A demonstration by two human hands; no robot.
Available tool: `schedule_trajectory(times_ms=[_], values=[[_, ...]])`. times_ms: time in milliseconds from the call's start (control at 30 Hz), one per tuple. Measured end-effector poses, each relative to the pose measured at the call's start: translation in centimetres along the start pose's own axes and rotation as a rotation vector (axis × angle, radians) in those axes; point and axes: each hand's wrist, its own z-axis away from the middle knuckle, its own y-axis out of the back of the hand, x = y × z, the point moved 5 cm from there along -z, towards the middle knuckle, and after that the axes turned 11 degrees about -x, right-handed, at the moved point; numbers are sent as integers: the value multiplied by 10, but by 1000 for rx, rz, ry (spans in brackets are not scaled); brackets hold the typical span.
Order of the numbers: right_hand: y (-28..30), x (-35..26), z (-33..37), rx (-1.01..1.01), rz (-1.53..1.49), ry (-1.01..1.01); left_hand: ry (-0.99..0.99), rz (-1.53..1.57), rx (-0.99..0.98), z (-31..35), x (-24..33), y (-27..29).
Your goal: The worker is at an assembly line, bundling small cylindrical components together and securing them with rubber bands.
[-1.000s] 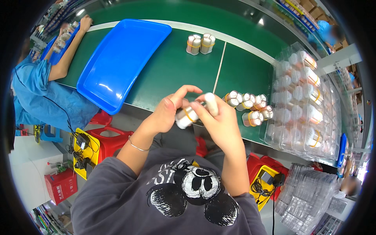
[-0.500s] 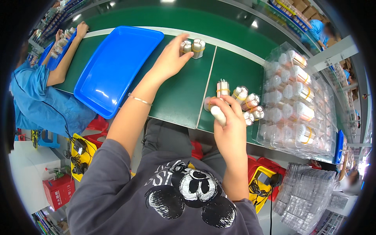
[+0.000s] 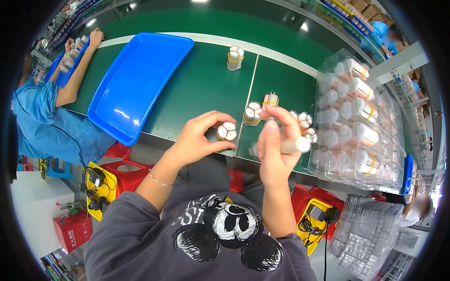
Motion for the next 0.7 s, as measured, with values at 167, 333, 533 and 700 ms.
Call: schedule_trajectory(times_ms=[167,333,533,700], values=[[-12,-3,-8,-99,-306,247,4,-54,3,-2,0,-1],[-22,0,-8,-177,-227,209,15,-42,-21,0,-2,-2],[-33,2,-14,-373,6,134,-29,-62,-12,0,-2,-1],[-22,11,-11,-299,-199,112,-61,-72,-80,0,-2,1]])
